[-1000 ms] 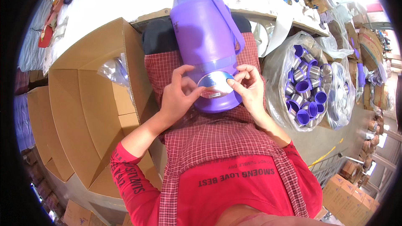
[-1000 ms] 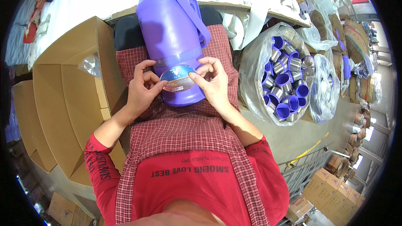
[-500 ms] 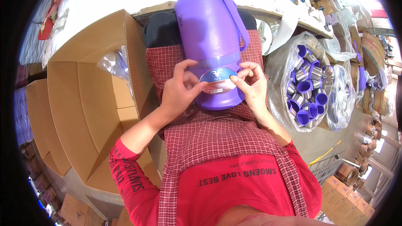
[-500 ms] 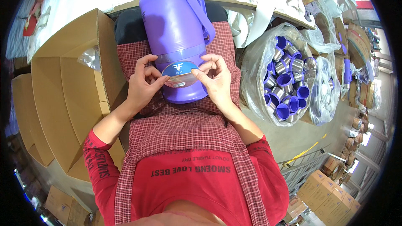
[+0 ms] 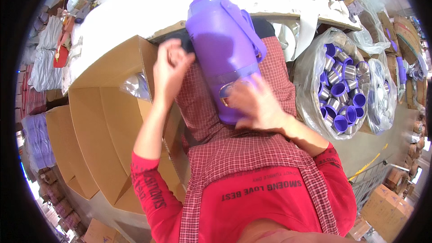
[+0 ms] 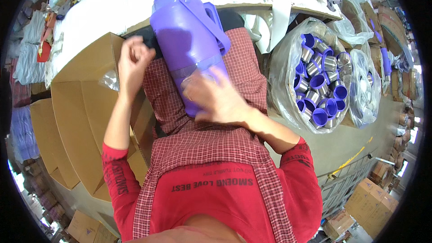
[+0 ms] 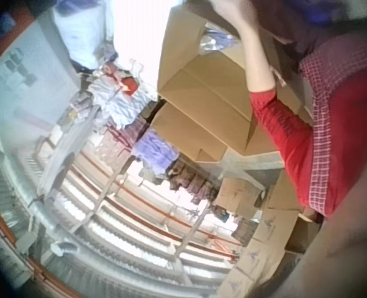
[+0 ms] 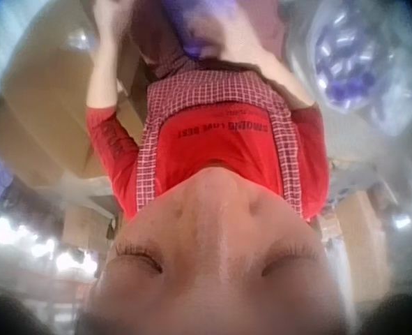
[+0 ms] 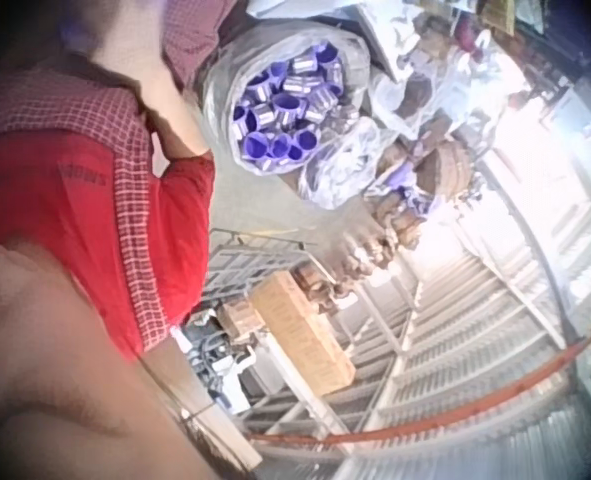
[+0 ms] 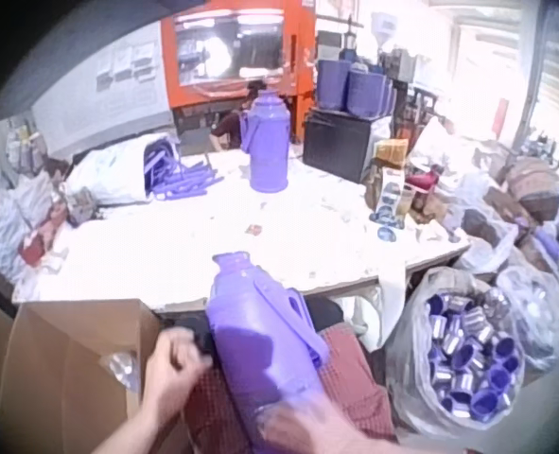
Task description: The person assembles purple water jugs by inserting stainless steel inner containers, applying round stickers to the exterior, and wrapping each unit in plastic. They place the finished jugs into a cardboard box. The person also briefly handles a small jar with a white lid.
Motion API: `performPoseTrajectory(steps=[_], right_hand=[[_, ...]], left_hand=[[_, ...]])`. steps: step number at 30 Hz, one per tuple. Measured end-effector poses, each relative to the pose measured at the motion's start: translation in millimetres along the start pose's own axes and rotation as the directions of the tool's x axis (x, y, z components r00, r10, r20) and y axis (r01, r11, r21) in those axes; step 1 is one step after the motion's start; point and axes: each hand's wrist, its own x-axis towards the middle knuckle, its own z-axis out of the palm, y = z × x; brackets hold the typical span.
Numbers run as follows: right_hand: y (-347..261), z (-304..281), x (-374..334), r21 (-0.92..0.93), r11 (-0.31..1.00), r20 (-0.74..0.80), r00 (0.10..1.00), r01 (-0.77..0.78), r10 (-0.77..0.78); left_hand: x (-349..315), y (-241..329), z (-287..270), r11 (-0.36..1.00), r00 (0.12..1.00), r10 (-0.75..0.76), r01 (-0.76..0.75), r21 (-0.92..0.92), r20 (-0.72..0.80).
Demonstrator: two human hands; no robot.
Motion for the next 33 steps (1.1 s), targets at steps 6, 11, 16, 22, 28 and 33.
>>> performPoseTrajectory(steps=[6,11,16,22,28,33], right_hand=[[71.9,-18.9,-75.3,-0.065,0.893,0.021,0.894,-0.446,0.448],[179.7,-56.0,-283.1,-0.024,0.375,-0.445,0.346,-0.927,0.826],[190.0,-8.4,-434.9,-0.67,-0.221,-0.01,-0.289,-0.709,0.957],[200.2,-15.9,-430.9,-0.509,-0.312,-0.2,-0.242,-0.802,0.949],[209.9,-22.5,-427.5,-0.576,-0.374,-0.176,-0.337,-0.726,0.925],[199.3,-77.6,-452.5,-0.737,-0.16,-0.203,-0.011,-0.657,0.979]], left_hand=[[159.1,22.2,32.4,0.992,0.996,0.086,-0.082,0.097,-0.03],[194.4,28.8,53.1,0.945,0.957,0.001,-0.096,0.313,0.29],[189.5,52.2,82.3,0.524,0.981,0.133,-0.192,0.83,0.143],[182.2,45.1,79.2,0.64,0.989,0.073,-0.143,0.755,0.126],[170.5,29.1,54.8,0.672,0.997,0.038,-0.074,0.737,0.065],[165.7,20.5,32.7,0.831,0.984,0.092,-0.158,0.534,0.15]])
